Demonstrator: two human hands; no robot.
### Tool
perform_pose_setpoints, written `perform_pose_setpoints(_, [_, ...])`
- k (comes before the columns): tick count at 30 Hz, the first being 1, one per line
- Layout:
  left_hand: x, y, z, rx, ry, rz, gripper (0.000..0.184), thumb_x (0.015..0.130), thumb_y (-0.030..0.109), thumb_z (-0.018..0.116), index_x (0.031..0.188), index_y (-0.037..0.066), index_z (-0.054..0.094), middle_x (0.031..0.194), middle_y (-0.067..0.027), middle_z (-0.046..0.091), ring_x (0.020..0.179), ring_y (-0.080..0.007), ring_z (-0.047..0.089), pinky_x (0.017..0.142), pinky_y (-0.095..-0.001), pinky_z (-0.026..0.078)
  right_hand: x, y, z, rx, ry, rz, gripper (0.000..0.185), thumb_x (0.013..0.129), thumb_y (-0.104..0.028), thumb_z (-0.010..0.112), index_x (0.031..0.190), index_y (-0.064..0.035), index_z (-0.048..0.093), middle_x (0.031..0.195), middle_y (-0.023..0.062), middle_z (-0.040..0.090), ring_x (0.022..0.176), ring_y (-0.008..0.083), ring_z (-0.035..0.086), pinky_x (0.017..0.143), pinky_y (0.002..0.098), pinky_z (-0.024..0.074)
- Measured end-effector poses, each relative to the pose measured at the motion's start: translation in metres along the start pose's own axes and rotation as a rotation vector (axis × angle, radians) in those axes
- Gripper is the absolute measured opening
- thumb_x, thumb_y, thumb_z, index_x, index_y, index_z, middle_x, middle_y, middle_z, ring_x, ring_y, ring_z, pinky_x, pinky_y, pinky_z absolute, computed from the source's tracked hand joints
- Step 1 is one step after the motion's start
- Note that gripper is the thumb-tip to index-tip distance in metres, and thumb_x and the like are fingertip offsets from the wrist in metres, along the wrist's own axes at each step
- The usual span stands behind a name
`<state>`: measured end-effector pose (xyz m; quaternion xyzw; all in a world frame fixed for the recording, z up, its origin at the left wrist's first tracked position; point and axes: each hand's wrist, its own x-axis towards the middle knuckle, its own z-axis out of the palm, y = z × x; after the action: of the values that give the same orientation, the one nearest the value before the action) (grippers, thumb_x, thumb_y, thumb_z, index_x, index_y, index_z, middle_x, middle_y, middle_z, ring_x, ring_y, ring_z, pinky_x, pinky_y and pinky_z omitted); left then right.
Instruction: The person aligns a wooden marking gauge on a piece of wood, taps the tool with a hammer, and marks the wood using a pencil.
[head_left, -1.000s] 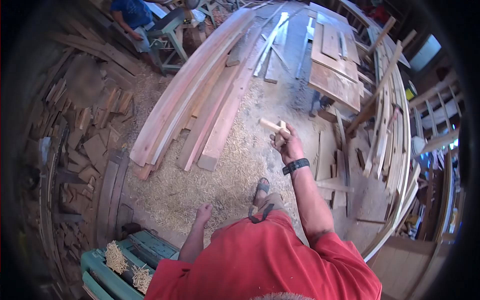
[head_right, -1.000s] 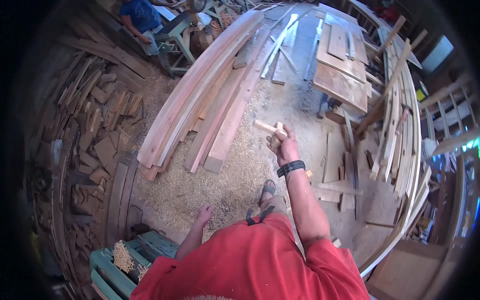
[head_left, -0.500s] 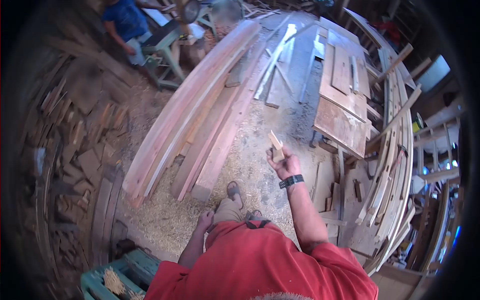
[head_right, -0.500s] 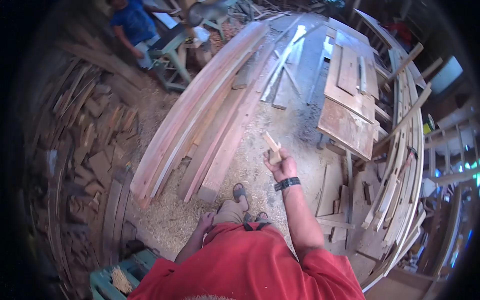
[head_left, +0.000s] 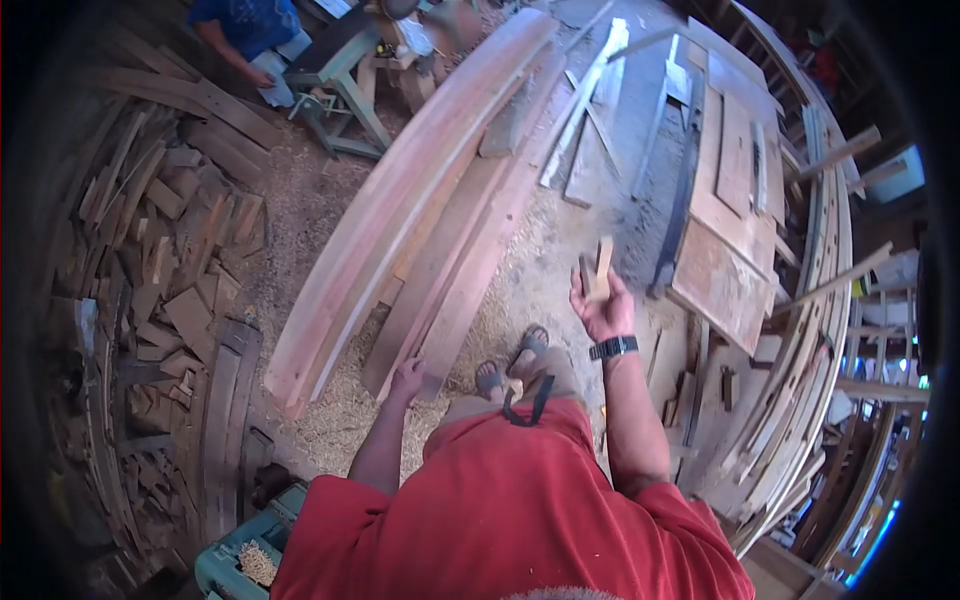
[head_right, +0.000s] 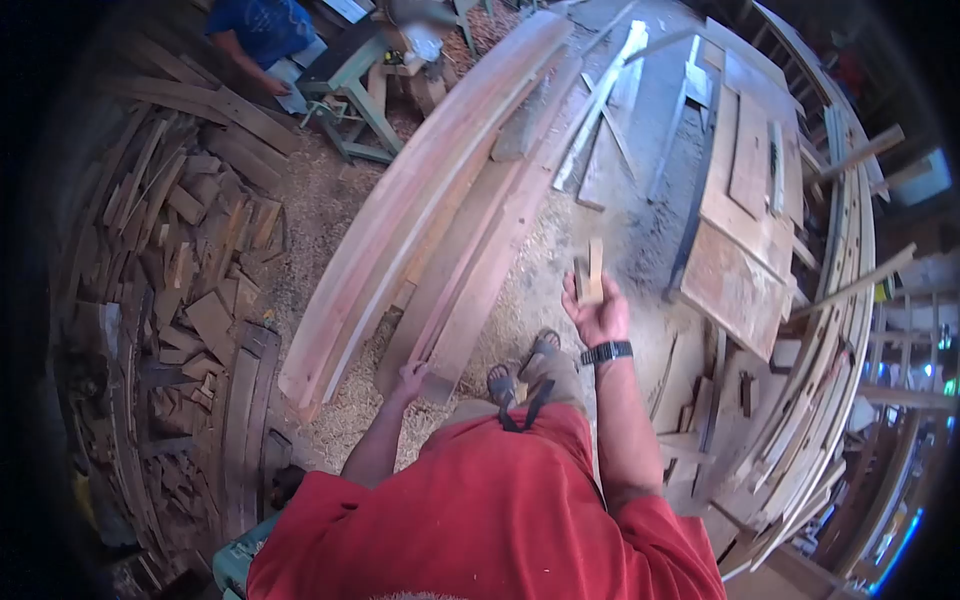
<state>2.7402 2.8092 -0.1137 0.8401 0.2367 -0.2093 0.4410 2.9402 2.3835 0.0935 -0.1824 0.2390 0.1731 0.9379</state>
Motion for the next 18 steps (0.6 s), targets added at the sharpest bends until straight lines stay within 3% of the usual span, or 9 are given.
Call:
perform_pose_setpoints(7, [0.048,0.025,-0.002,0.091,-0.024,-0.114,0.052,0.099,0.045,0.063,0.128,0.003,0.072,0.122,-0.0242,0.073,0.115,-0.0373,0.071,0.099,-0.0459,0.054,0.095,0.000,-0.080,0.012,0.420,0.130,0.036,0.109,-0.033,0.050,0.119,-0.0024,0.066,0.107,0.0150,0.071,0.096,0.0326,0.071,0.080,0.0431,0.0643])
perform_pose_setpoints(9, [0.056,0.040,-0.001,0.104,-0.055,-0.160,0.053,0.098,0.047,0.064,0.127,0.004,0.073,0.123,-0.0243,0.073,0.116,-0.0378,0.071,0.100,-0.0465,0.054,0.111,-0.006,-0.075,-0.099,0.416,0.137,0.037,0.109,-0.035,0.049,0.118,-0.0027,0.066,0.102,0.0144,0.071,0.091,0.0314,0.072,0.077,0.0415,0.0640])
perform_pose_setpoints(12, [0.066,0.062,0.005,0.132,-0.016,-0.058,0.049,0.100,0.048,0.059,0.104,0.003,0.077,0.105,-0.0215,0.077,0.105,-0.0384,0.073,0.095,-0.0474,0.054,0.145,-0.019,-0.067,-0.236,0.393,0.183,0.039,0.111,-0.037,0.047,0.121,-0.0031,0.063,0.102,0.0139,0.071,0.089,0.0304,0.072,0.077,0.0417,0.0634])
perform_pose_setpoints(15, [0.105,0.087,0.004,0.077,-0.058,-0.079,0.048,0.102,0.047,0.056,0.102,0.003,0.078,0.102,-0.0215,0.076,0.104,-0.0382,0.073,0.095,-0.0476,0.054,0.180,-0.039,-0.054,-0.364,0.363,0.203,0.040,0.112,-0.037,0.045,0.124,-0.0027,0.061,0.104,0.0134,0.071,0.090,0.0296,0.072,0.078,0.0411,0.0633])
perform_pose_setpoints(18, [0.137,0.115,-0.002,0.013,-0.005,-0.090,0.050,0.103,0.047,0.055,0.110,0.002,0.076,0.106,-0.0234,0.076,0.107,-0.0383,0.073,0.096,-0.0474,0.055,0.204,-0.050,-0.016,-0.393,0.357,0.171,0.040,0.113,-0.037,0.044,0.125,-0.0027,0.060,0.103,0.0129,0.070,0.090,0.0288,0.072,0.075,0.0401,0.0631])
